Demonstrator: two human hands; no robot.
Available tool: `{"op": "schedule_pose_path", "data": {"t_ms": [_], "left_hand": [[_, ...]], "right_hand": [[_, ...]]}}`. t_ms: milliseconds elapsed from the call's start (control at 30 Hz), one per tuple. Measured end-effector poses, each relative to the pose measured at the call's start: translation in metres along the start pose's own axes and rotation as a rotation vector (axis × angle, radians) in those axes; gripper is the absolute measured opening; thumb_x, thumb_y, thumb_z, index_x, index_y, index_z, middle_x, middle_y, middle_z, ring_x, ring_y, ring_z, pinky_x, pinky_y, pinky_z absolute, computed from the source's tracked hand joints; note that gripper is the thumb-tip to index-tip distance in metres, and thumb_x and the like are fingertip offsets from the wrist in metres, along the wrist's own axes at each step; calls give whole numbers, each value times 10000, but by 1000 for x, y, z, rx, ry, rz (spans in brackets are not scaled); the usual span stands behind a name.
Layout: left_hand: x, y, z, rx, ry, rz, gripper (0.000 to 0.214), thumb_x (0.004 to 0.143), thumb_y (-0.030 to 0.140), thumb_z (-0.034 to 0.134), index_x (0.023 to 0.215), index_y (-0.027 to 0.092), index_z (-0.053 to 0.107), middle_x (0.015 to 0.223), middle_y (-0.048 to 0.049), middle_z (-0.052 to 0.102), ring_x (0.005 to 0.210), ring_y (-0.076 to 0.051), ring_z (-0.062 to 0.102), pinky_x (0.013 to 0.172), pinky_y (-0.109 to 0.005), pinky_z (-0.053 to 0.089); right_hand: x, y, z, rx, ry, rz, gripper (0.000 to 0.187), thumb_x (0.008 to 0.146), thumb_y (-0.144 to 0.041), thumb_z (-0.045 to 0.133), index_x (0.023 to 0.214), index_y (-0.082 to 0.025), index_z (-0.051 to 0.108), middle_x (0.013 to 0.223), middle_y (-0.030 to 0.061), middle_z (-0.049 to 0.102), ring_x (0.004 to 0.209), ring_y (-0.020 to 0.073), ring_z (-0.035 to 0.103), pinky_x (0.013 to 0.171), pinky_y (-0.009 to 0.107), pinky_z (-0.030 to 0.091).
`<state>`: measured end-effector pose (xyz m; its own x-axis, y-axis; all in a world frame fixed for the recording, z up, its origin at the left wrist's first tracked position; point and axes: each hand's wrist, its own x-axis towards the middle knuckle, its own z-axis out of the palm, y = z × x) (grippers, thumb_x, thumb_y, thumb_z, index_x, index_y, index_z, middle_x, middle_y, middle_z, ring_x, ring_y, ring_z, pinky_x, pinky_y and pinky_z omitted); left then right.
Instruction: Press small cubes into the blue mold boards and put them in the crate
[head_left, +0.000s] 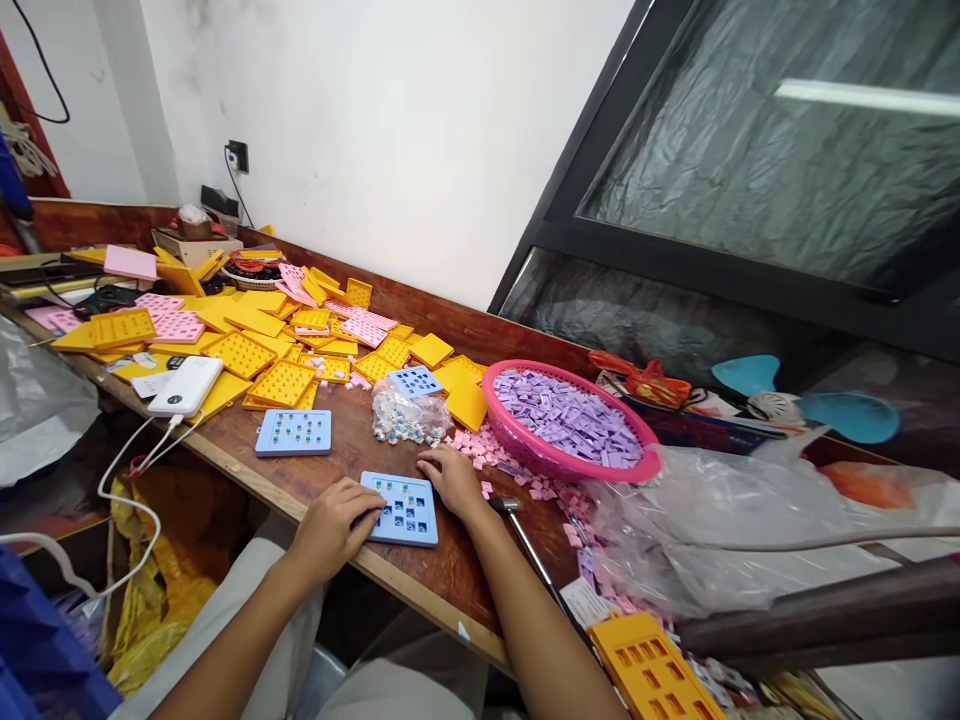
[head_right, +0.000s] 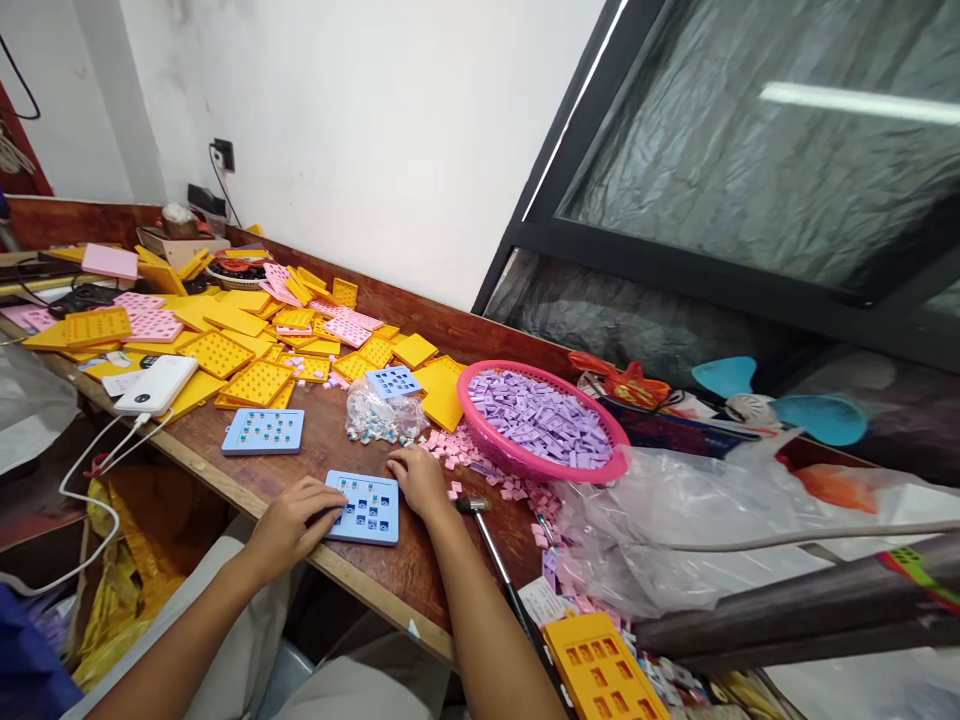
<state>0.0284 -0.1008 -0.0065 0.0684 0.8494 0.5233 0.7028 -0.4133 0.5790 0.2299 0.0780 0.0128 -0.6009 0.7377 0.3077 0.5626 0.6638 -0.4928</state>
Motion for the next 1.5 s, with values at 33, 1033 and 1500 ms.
{"op": "schedule_pose_path", "data": {"t_ms": [33,1033,1500], "left_hand": [[0,-1,0,1,-2,-12,231,993,231,542,1142,231,720,1095,-71,720,1042,-222,608,939,-381,506],[16,10,-20,407,-199,-1,207,1010,302,534,969,240,727,998,-45,716,964,-236,582,837,-375,385],[5,27,-2,478,-134,-1,155,973,199,546,950,182,698,991,-126,674,960,-287,585,851,-435,412]], "right_hand": [[-1,-1,-4,9,-13,-7,144,887,-180,672,956,-212,794,970,73,755,920,232,677,866,341,485],[-16,-17,-22,243,-269,-124,182,819,-369,816,773,-200,768,841,34,671,794,181,621,732,280,459],[-17,-16,-21,338,-289,-43,297,795,-485,805,769,-191,773,815,49,688,781,194,630,745,309,479]]}}
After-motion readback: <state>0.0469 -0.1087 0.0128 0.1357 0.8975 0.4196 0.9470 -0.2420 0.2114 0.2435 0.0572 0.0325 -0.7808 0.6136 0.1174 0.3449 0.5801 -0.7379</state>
